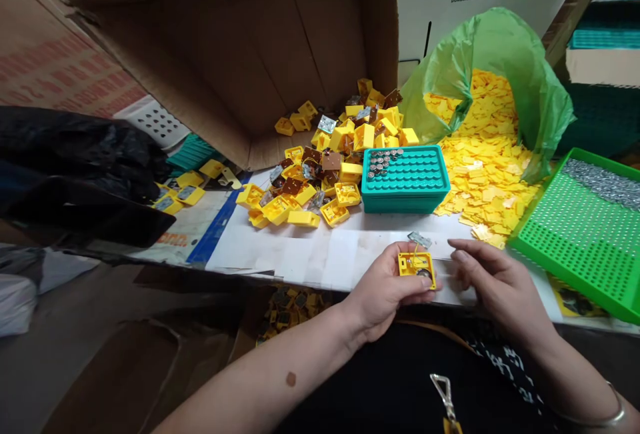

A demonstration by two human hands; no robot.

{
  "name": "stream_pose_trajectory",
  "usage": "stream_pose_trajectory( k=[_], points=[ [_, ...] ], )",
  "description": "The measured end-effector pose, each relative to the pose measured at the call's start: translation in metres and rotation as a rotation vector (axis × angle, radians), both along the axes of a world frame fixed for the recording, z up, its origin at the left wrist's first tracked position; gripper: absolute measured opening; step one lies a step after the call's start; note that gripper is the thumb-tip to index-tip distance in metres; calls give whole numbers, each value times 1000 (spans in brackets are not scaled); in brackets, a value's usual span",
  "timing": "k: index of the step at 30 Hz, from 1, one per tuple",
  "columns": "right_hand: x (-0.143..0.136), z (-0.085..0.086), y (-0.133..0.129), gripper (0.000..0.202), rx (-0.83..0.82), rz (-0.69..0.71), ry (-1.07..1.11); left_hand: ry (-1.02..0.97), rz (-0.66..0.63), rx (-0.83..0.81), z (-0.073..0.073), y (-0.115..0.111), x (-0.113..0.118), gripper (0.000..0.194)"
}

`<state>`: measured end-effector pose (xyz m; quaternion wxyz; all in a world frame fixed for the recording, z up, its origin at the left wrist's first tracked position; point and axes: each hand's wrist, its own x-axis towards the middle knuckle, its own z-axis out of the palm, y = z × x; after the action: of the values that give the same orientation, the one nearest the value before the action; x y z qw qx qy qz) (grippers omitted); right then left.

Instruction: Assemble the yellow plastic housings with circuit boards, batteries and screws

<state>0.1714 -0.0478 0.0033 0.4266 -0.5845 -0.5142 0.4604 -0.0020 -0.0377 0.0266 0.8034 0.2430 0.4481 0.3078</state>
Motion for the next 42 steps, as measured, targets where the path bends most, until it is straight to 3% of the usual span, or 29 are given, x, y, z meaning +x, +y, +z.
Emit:
stream_pose_trajectory(
  k=[3, 6, 11, 14, 17, 20, 22, 28, 37, 42],
  points=[
    [1, 1, 8, 52, -216, 76, 269, -74, -108, -7, 1, -4, -3, 46],
    [-1, 7, 17, 55, -256, 176, 338, -20, -122, 39, -1, -5, -4, 45],
    [-8, 15, 17, 49, -156, 95, 289, 138, -59, 55, -5, 1, -1, 38],
    [-10, 13, 6, 32, -24, 93, 149, 87, -48, 40, -8, 5, -3, 38],
    [-9, 8, -6, 12, 291, 231, -178, -119, -34, 13, -8, 8, -8, 54],
    [-6, 2, -14, 24, 577, 424, -411, -244, -1, -42, -7, 9, -13, 55],
    [-5, 1, -17, 28, 653, 480, -469, -210, 21, -67, -6, 9, -13, 45],
    [-9, 6, -19, 28, 643, 406, -506, -164, -19, -50, -9, 4, -9, 41],
    [-12, 3, -24, 37, 744, 378, -609, -381, -91, 0, -16, 2, -19, 64],
    [-17, 3, -21, 38, 653, 378, -564, -198, -85, 23, -17, 1, -13, 51]
  ],
)
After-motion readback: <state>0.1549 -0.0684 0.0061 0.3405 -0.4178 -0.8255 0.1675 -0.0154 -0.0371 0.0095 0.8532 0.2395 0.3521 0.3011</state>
